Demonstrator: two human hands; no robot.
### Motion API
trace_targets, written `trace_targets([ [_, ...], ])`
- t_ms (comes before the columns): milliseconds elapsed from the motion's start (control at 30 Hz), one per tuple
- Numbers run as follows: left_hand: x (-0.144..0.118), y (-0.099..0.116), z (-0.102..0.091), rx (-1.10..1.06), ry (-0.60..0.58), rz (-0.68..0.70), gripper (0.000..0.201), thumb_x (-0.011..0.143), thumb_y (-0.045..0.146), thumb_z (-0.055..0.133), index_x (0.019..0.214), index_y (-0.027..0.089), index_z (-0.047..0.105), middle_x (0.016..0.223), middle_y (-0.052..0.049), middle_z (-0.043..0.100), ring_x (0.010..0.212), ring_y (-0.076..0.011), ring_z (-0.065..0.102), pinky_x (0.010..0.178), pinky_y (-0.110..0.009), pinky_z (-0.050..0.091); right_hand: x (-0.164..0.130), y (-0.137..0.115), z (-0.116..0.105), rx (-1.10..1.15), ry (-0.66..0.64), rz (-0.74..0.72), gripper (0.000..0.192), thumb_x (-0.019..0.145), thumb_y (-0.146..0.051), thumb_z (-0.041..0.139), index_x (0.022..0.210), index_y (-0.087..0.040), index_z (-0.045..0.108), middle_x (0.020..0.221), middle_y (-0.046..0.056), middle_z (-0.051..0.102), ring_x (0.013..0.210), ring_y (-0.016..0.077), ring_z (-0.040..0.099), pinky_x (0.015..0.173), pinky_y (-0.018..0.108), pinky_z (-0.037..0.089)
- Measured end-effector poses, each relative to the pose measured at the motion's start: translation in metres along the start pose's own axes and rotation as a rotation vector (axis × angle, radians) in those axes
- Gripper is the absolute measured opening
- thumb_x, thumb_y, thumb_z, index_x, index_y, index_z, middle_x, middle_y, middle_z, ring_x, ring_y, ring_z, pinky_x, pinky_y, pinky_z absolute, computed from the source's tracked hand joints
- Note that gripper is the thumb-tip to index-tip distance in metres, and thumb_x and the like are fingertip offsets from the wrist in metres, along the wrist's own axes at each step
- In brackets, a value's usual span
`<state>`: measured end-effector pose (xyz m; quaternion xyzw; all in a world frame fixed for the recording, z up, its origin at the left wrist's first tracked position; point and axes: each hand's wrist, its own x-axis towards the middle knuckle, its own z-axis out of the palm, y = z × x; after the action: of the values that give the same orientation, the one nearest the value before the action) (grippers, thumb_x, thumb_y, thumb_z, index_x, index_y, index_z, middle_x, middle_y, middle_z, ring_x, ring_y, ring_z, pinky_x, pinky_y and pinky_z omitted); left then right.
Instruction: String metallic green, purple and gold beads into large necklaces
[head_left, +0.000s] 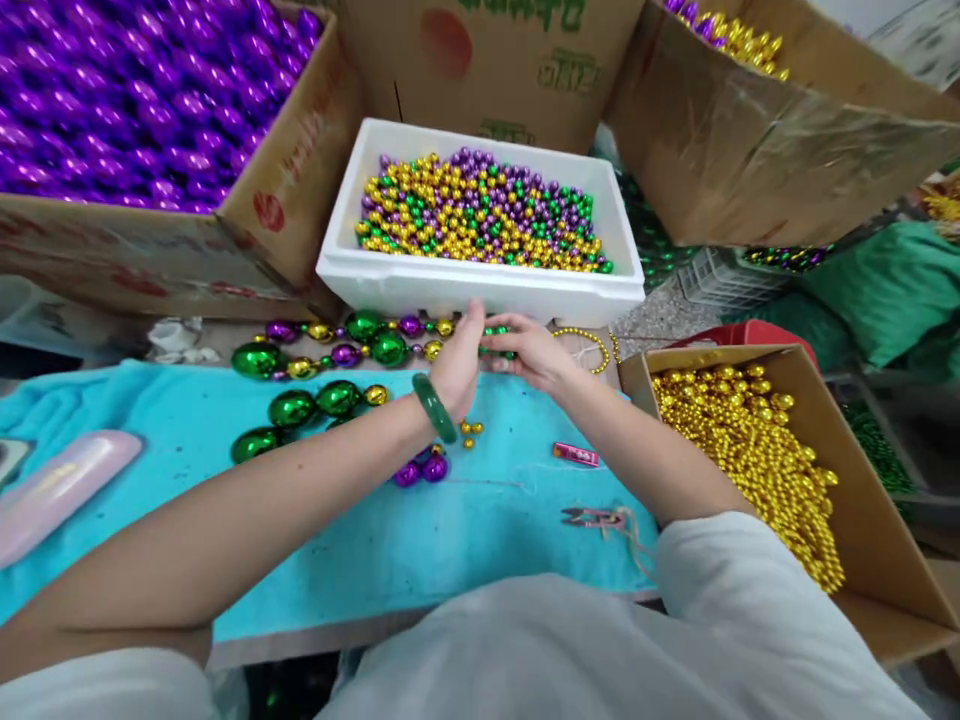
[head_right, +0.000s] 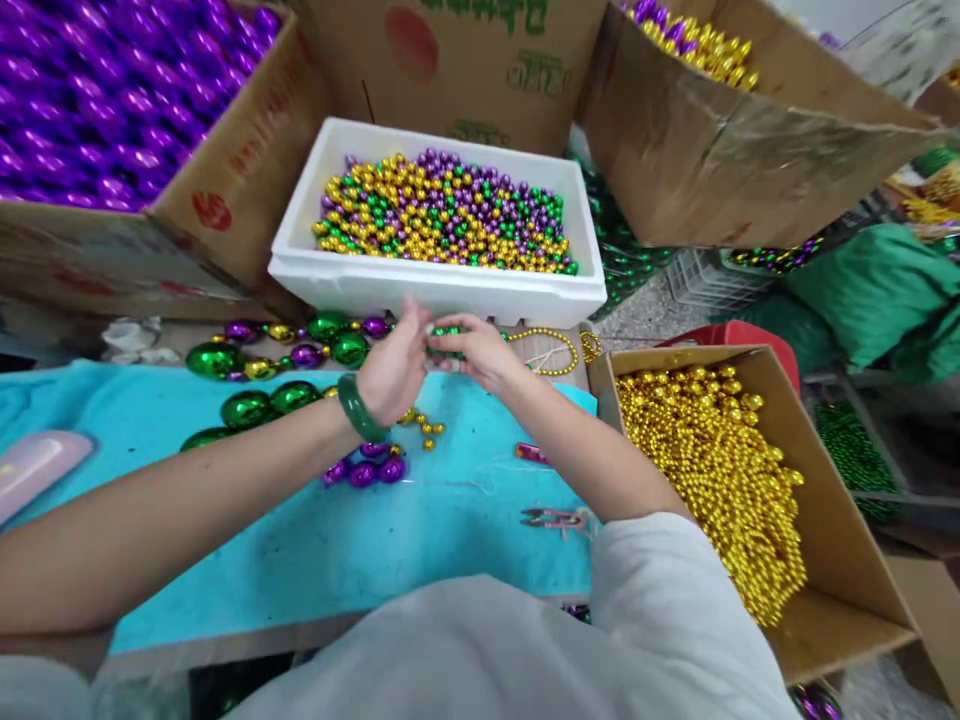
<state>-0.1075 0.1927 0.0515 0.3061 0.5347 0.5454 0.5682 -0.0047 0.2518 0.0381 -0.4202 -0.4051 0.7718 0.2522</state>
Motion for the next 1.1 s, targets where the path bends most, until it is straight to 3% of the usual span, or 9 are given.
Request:
trace_targets([
  [100, -0.017, -0.031, -0.017, 0.296, -0.094, -0.095, 0.052, 0.090, 0.056, 0.038, 0.117, 0.017, 0.060, 0.121, -0.012, 0.063, 0.117, -0.0222, 0.056, 0.096, -0.035, 0.045, -0.019, 0.042, -0.014, -0.142, 0.017, 0.180, 0.030, 0.067, -0.003, 0.066, 0.092, -0.017, 0.057, 0.065, -0.004, 0.061, 0.057, 0.0117, 0.061, 0.047, 0.020, 0.046],
  [167, -0.023, -0.046, -0.030, 0.649, -0.189, -0.059, 0.039, 0.088, 0.041, 0.047, 0.115, 0.017, 0.063, 0.121, -0.010, 0.064, 0.116, -0.0228, 0.057, 0.101, -0.038, 0.042, -0.024, 0.066, -0.019, -0.357, 0.043, 0.197, 0.028, 0.068, -0.004, 0.065, 0.092, -0.016, 0.059, 0.069, -0.003, 0.061, 0.060, 0.0131, 0.061, 0.050, 0.022, 0.046],
  [267, -0.034, -0.060, -0.047, 1.224, -0.304, 0.139, 0.037, 0.084, 0.026, 0.053, 0.120, 0.018, 0.061, 0.130, -0.011, 0.058, 0.127, -0.0267, 0.048, 0.111, -0.049, 0.028, -0.023, 0.093, -0.019, -0.812, 0.073, 0.013, 0.026, 0.068, -0.006, 0.068, 0.092, -0.017, 0.063, 0.085, 0.001, 0.064, 0.076, 0.0162, 0.062, 0.068, 0.029, 0.051],
  [367, -0.054, -0.070, -0.059, 1.557, -0.334, 0.280, 0.052, 0.083, 0.026, 0.057, 0.133, 0.018, 0.050, 0.142, -0.013, 0.047, 0.138, -0.0316, 0.032, 0.115, -0.057, 0.013, -0.022, 0.110, -0.015, -1.148, 0.045, -0.196, 0.028, 0.072, -0.009, 0.068, 0.099, -0.017, 0.065, 0.098, 0.005, 0.063, 0.096, 0.0191, 0.059, 0.090, 0.034, 0.046],
  [633, -0.076, -0.100, -0.080, 1.756, -0.309, 0.374, 0.063, 0.085, 0.033, 0.056, 0.142, 0.012, 0.039, 0.150, -0.013, 0.036, 0.142, -0.0312, 0.023, 0.116, -0.052, 0.014, -0.024, 0.147, -0.010, -1.347, 0.060, -0.593, 0.029, 0.089, -0.019, 0.051, 0.117, -0.013, 0.059, 0.113, 0.015, 0.056, 0.110, 0.0243, 0.049, 0.098, 0.040, 0.041],
  [800, -0.073, -0.104, -0.083, 1.747, -0.238, 0.467, 0.055, 0.086, 0.030, 0.053, 0.138, 0.017, 0.045, 0.147, -0.012, 0.041, 0.139, -0.0300, 0.031, 0.113, -0.053, 0.023, -0.028, 0.163, -0.005, -1.396, 0.116, -0.643, 0.034, 0.088, -0.020, 0.049, 0.122, -0.019, 0.056, 0.120, 0.015, 0.055, 0.110, 0.0279, 0.049, 0.095, 0.045, 0.043],
  [933, -0.086, -0.100, -0.085, 1.693, -0.147, 0.700, 0.049, 0.087, 0.032, 0.051, 0.134, 0.021, 0.050, 0.141, -0.010, 0.049, 0.136, -0.0287, 0.037, 0.112, -0.051, 0.027, -0.029, 0.142, -0.003, -1.367, 0.171, -0.742, 0.034, 0.087, -0.024, 0.051, 0.121, -0.022, 0.057, 0.121, 0.014, 0.056, 0.111, 0.0283, 0.049, 0.094, 0.046, 0.043],
  [1000, -0.099, -0.100, -0.089, 1.673, -0.113, 0.863, 0.045, 0.087, 0.029, 0.051, 0.131, 0.022, 0.053, 0.138, -0.009, 0.052, 0.132, -0.0269, 0.042, 0.111, -0.047, 0.031, -0.027, 0.110, -0.004, -1.313, 0.201, -0.852, 0.030, 0.089, -0.026, 0.049, 0.117, -0.021, 0.059, 0.118, 0.014, 0.057, 0.111, 0.0270, 0.050, 0.095, 0.044, 0.042],
  [1100, -0.121, -0.112, -0.102, 1.629, -0.098, 1.070, 0.039, 0.086, 0.025, 0.052, 0.124, 0.024, 0.058, 0.134, -0.005, 0.056, 0.126, -0.0237, 0.049, 0.106, -0.041, 0.040, -0.010, 0.037, -0.011, -1.229, 0.269, -0.987, 0.026, 0.090, -0.024, 0.045, 0.109, -0.018, 0.062, 0.110, 0.014, 0.060, 0.109, 0.0243, 0.052, 0.096, 0.039, 0.042],
])
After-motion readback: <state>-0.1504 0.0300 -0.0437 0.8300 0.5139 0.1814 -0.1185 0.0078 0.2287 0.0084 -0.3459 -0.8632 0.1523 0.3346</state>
